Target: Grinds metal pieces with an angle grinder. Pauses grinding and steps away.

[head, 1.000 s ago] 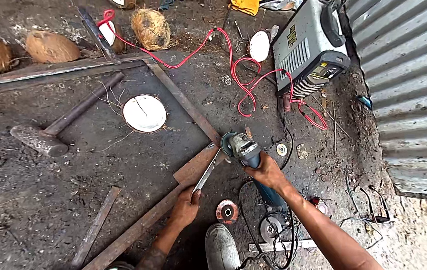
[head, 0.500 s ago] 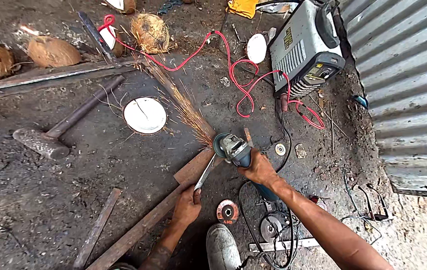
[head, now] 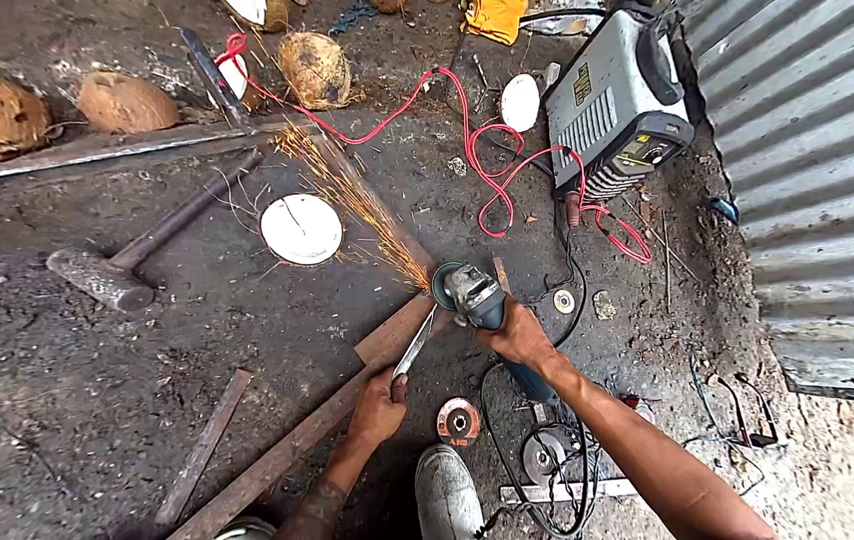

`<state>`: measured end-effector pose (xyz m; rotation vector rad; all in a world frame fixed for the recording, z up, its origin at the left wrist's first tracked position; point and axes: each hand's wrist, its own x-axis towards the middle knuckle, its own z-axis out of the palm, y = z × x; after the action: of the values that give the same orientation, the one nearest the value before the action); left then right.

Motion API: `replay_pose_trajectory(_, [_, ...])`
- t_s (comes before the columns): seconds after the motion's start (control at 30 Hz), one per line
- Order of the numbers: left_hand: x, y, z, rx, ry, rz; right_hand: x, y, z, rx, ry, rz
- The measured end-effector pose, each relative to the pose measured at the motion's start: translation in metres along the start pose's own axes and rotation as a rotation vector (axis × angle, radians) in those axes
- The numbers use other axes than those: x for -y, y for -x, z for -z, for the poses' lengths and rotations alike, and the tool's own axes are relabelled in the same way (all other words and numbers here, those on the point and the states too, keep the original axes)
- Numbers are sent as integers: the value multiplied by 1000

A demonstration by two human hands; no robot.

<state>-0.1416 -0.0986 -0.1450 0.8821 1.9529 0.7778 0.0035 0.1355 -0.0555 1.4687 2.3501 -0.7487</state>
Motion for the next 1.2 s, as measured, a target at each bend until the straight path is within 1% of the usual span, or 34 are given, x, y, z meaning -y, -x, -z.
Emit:
replay_pose_trajectory(0.17, [-1, 0, 2, 17, 6, 8, 2, -1, -1, -7, -12, -18])
replay_pose_trajectory(0.3, [-2, 0, 3, 3, 5, 8, 2, 4, -5, 9, -15, 13])
replay_pose_trajectory(0.43, [-2, 1, 2, 12, 18, 11, -3, 0, -6, -11, -47, 2])
replay_pose_trajectory(0.57, [-4, 0, 3, -5, 26, -7, 4, 9, -4, 41, -6, 11])
replay_pose_trajectory(0.83, [-1, 0, 0, -32, 17, -26, 1, -4, -3, 15, -46, 9])
replay_pose_trajectory(0.9, [0, 0, 2, 1, 62, -8, -3, -9, 0, -9, -80, -24])
replay_pose_trajectory(0.97, [2, 0, 10, 89, 179, 59, -13, -9, 3, -62, -193, -25])
replay_pose_trajectory(1.07, [4, 1, 37, 251, 487, 178, -31, 6, -4, -196, -541, 26])
replay_pose_trajectory(1.13, [4, 0, 59, 285, 521, 214, -38, 28, -9, -253, -774, 40])
replay_pose_trajectory(1.2, [-1, -4, 80, 263, 476, 259, -44, 52, -13, -284, -949, 26])
